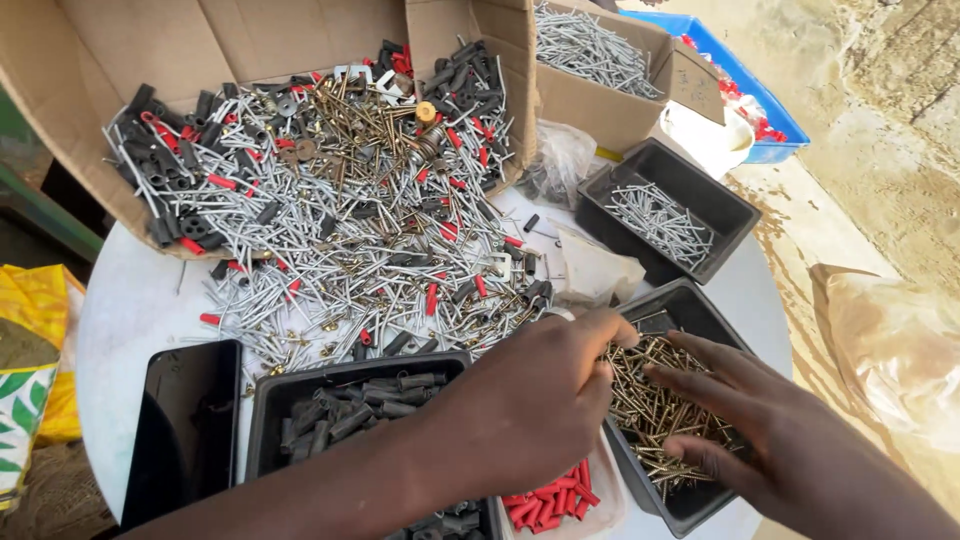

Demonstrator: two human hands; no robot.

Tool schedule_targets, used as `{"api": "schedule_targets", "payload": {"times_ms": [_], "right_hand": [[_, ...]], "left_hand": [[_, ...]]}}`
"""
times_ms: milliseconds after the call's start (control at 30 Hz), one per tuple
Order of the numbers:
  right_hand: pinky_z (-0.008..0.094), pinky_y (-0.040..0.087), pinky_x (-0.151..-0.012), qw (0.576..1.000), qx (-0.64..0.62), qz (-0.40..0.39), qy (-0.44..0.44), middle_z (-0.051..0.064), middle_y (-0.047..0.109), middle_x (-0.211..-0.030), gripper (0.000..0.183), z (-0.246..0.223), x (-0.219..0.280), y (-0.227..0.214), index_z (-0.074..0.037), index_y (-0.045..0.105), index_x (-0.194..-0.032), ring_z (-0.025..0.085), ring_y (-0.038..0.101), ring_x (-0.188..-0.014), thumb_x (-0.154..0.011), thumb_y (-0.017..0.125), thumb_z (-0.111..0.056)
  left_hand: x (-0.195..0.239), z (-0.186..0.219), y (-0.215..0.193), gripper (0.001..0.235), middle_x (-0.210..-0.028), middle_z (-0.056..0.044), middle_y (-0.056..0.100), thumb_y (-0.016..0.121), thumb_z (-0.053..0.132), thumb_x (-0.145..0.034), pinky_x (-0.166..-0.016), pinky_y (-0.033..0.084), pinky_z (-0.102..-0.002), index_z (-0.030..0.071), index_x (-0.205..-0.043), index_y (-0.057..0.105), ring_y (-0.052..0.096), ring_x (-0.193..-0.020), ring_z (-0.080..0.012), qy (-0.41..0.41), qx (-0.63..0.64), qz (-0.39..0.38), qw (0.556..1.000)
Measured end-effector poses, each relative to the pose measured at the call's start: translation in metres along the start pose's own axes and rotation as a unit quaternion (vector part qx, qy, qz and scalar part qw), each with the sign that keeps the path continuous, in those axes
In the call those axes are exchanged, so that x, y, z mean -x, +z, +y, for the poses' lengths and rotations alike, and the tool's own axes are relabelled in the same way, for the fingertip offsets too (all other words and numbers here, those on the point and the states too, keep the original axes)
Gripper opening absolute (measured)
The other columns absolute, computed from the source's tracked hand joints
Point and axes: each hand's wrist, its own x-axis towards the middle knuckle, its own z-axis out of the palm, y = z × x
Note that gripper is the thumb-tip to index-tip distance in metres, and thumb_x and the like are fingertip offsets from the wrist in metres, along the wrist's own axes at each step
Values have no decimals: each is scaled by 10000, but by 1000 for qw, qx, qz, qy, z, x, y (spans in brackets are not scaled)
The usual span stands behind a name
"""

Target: Sorting cable clips and nails from a large box into smaller bins

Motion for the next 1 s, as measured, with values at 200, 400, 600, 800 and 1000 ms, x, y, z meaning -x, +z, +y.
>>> {"api": "schedule_targets", "payload": {"times_ms": [200,400,600,800,1000], "right_hand": [[427,488,-1020,997,63,27,-41,43,507,-1554,652,18,6,29,-337,580,-1450,254,561,-1346,-829,684,-506],[402,599,-926,988,129,36,75,-156,646,-1412,526,9,-14,33,-443,612,-1369,130,655,-1258,-842,617,-441],[456,568,-1011,986,114,118,43,28,722,-1276,390,28,-22,66,-269,724,-1267,257,702,-1183,-899,604,-316],[368,566,-1014,980,47,176,78,-16,771,-1219,332,41,-17,63,-264,789,-1150,181,727,-1147,-836,680,-282],[450,502,-1115,963,-141,231,18,232,644,-1364,343,116,-3,131,77,684,-1191,358,612,-1319,-922,616,-125]], "left_hand": [[81,12,15,193,-787,-26,654,510,299,-940,-499,421,-464,220,-1013,670,641,-636,-285,83,-153,210,962],[114,8,17,168,-619,25,531,522,316,-968,-340,322,-455,245,-902,660,554,-468,-243,23,-164,298,940],[139,-10,-3,183,-679,25,536,492,274,-1012,-454,343,-412,213,-879,603,558,-558,-205,-64,3,245,967],[123,-23,-32,222,-740,24,542,461,231,-1055,-569,364,-370,181,-857,546,562,-649,-167,-62,158,130,977],[181,-24,-20,274,-800,24,548,430,190,-1099,-684,386,-328,150,-835,488,567,-740,-128,-147,361,110,914]]}}
